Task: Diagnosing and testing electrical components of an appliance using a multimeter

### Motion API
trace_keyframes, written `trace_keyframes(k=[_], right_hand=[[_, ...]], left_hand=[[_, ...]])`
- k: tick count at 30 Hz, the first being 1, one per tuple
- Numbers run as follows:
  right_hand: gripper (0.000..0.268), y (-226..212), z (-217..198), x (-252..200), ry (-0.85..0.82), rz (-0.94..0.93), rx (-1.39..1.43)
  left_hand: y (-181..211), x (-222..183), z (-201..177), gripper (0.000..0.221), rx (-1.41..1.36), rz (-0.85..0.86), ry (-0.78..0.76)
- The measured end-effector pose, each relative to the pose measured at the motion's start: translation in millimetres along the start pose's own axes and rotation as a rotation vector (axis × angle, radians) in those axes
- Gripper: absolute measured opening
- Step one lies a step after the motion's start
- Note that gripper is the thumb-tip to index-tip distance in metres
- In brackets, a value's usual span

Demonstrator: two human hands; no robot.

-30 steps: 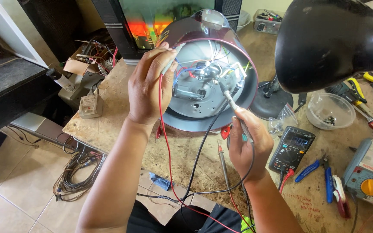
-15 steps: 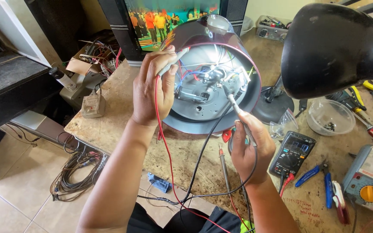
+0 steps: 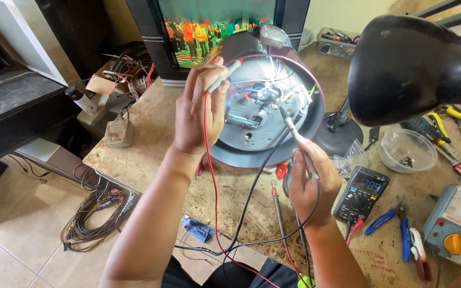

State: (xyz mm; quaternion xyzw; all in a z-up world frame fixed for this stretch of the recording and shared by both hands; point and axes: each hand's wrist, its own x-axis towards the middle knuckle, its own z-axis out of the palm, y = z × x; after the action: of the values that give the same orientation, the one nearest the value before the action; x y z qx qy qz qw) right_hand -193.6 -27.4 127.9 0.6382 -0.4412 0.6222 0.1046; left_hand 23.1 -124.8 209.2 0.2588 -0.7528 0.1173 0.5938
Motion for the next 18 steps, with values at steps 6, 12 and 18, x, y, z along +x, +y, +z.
trace_keyframes(k=[6, 12, 18], right_hand=[[0.013, 1, 3, 2, 0.017, 0.016, 0.003], [0.014, -7, -2, 17, -0.008, 0.033, 0.006], [0.013, -19, -5, 38, -0.027, 0.075, 0.023]], left_hand=[[0, 4, 4, 0.013, 0.002, -0.028, 0.013], [0, 13, 4, 0.012, -0.067, -0.085, 0.037], [-3, 13, 10, 0.011, -0.004, -0.072, 0.031]])
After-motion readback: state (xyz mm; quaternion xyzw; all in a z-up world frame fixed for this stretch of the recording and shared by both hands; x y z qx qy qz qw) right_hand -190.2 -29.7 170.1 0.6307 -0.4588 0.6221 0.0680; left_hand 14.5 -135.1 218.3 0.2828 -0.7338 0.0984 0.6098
